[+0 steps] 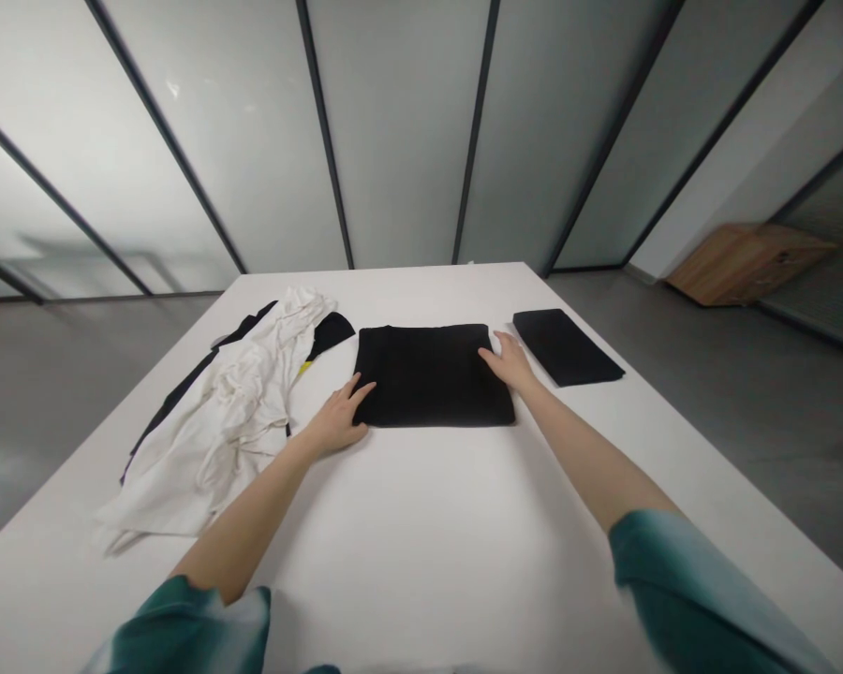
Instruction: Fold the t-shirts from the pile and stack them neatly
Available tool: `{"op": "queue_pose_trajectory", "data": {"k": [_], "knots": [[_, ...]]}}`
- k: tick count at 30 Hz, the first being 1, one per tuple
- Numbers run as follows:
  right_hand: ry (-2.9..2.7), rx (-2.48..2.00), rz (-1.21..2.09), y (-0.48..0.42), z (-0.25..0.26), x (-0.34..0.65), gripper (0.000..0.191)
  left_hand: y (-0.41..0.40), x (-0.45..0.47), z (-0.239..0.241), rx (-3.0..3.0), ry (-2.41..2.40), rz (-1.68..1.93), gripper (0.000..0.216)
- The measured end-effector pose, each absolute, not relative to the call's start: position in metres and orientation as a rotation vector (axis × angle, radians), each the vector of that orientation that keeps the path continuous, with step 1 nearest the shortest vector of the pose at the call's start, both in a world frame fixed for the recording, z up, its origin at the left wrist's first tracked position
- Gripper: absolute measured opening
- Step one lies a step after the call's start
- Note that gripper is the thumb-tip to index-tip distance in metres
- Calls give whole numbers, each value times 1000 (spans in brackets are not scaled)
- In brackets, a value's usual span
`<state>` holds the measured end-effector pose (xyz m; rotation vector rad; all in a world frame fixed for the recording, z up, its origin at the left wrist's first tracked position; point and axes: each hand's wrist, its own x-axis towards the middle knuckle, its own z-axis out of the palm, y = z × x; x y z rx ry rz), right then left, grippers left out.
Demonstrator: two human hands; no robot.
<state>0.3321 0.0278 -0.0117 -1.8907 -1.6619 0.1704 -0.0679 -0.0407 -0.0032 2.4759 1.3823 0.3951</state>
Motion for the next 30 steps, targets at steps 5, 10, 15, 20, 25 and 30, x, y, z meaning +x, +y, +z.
{"op": "queue_pose_trajectory", "data": {"k": [5, 10, 15, 20, 25, 30], "knots": [[-1619, -1950, 378, 77, -11, 317, 58, -48, -68, 4, 2499, 1338, 315, 60], [-1713, -2071, 332, 85, -8, 311, 36, -42, -68, 11, 2536, 1405, 285, 35], [-1775, -2173, 283, 56, 1, 327, 34, 0, -66, 24, 2649, 1474, 161, 28], [-1769, -2188, 355, 0, 3, 335, 32, 54, -50, 32, 2544, 1880, 395, 32], [-1889, -1784, 844, -73, 3, 303, 34, 66, -36, 15, 2066, 2239, 563, 53], [-1917, -1702, 919, -102, 7, 293, 39, 27, -52, -5, 2124, 2020, 541, 46]]}}
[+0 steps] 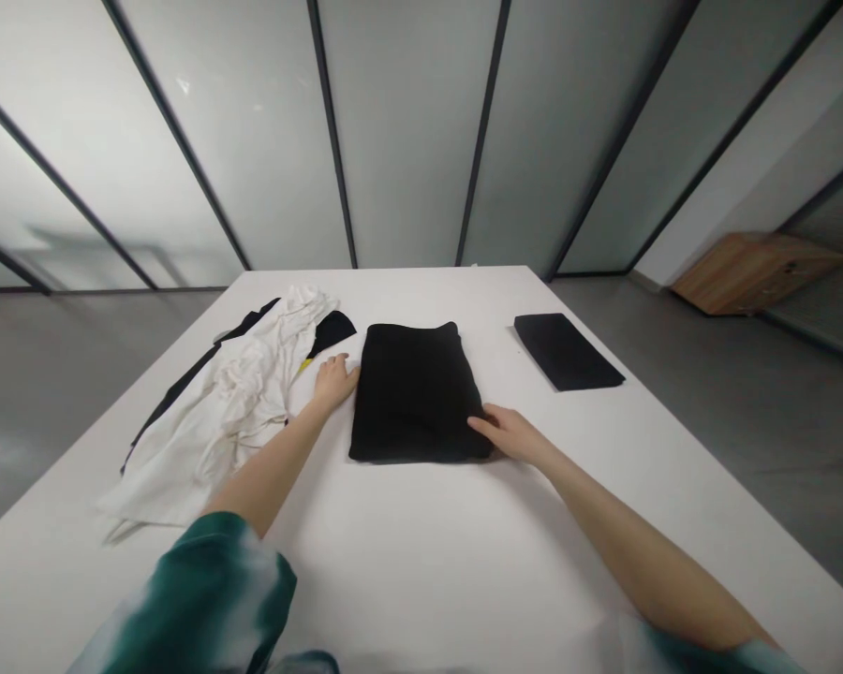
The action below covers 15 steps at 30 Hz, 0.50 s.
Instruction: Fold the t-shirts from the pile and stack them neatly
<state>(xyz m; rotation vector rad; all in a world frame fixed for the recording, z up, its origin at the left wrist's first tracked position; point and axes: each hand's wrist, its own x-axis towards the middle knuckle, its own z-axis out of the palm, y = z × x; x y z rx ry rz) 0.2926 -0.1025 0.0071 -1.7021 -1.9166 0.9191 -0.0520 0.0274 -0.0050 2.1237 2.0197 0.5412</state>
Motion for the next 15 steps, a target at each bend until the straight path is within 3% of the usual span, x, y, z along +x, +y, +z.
{"op": "queue_pose_trajectory", "data": {"k": [5, 10, 15], "knots": [[-1832, -1632, 530, -79, -8, 309, 29, -30, -76, -9, 2295, 1609, 575, 49], [-2127, -1412, 341, -71, -26, 327, 56, -61, -87, -9, 2435, 1301, 582, 58], [-2277, -1467, 418, -84, -28, 335, 85, -65, -89, -10, 2448, 1301, 523, 65]]}}
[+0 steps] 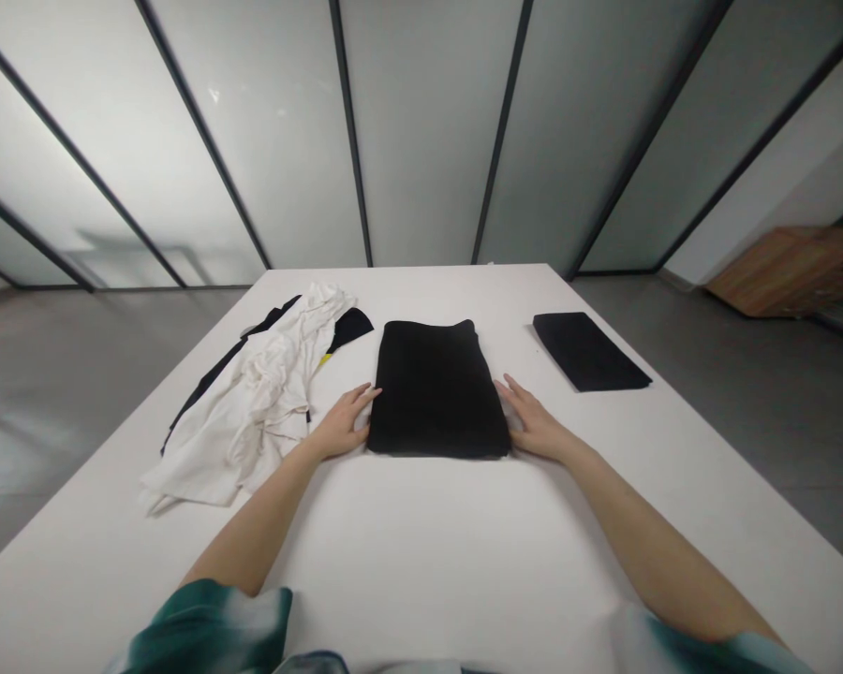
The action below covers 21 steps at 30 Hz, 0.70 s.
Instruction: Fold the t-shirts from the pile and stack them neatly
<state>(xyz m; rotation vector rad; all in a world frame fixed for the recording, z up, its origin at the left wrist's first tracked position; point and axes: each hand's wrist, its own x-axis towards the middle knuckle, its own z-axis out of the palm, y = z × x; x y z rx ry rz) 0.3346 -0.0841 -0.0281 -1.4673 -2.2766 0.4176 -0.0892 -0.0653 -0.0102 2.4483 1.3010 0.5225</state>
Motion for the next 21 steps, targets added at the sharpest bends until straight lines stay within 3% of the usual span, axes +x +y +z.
{"op": "queue_pose_trajectory", "data": {"k": [4, 8, 12, 21], "knots": [[-2377, -1391, 381, -88, -29, 331, 94, -66, -91, -9, 2507, 1258, 426, 80], [-2397, -1248, 249, -87, -30, 324, 90, -66, -89, -11, 2561, 1227, 394, 101], [-2440, -1124, 215, -87, -29, 315, 83, -64, -82, -14, 2620, 1218, 472, 85], [-2344, -1188, 409, -84, -13, 329, 50, -62, -83, -3, 2499, 1091, 591, 41]]}}
